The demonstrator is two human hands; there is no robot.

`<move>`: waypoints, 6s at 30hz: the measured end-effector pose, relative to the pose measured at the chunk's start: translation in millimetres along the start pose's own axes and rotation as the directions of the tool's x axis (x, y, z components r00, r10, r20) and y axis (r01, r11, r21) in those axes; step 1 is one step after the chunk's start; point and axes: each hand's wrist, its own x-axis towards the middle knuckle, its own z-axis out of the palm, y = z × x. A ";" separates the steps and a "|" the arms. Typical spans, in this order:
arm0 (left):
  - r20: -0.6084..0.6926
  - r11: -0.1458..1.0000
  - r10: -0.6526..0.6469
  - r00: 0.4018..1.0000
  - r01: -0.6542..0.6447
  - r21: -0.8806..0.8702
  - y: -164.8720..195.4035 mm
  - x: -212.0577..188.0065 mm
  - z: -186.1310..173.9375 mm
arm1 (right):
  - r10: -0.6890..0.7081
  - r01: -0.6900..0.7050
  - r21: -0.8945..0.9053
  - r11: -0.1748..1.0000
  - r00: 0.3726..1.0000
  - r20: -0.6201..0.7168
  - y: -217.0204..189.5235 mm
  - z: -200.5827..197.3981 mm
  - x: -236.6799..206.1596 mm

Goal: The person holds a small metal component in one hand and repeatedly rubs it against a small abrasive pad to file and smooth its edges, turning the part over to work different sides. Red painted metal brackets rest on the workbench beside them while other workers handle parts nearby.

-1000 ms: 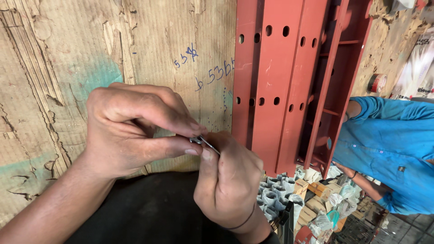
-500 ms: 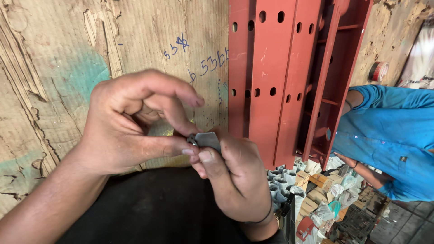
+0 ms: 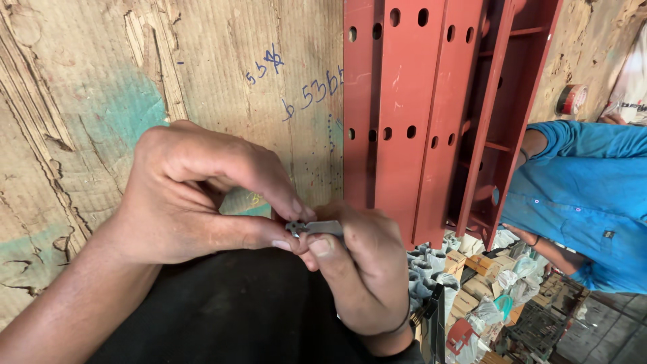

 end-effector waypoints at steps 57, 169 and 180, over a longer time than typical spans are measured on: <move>-0.396 0.713 -0.080 0.915 -0.225 -0.664 -23.9 -5.6 -0.9 | -0.249 0.209 -0.607 0.767 0.968 0.019 24.6 65.1 28.9; -0.251 0.981 0.060 0.966 -0.104 -0.164 -21.2 -16.7 7.7 | -0.312 0.140 -0.618 0.774 0.933 -0.178 -1.6 43.1 28.4; -0.227 0.954 0.025 0.974 -0.091 -0.286 -24.1 -15.6 9.2 | -0.255 0.139 -0.601 0.787 0.960 -0.113 -13.2 32.6 20.6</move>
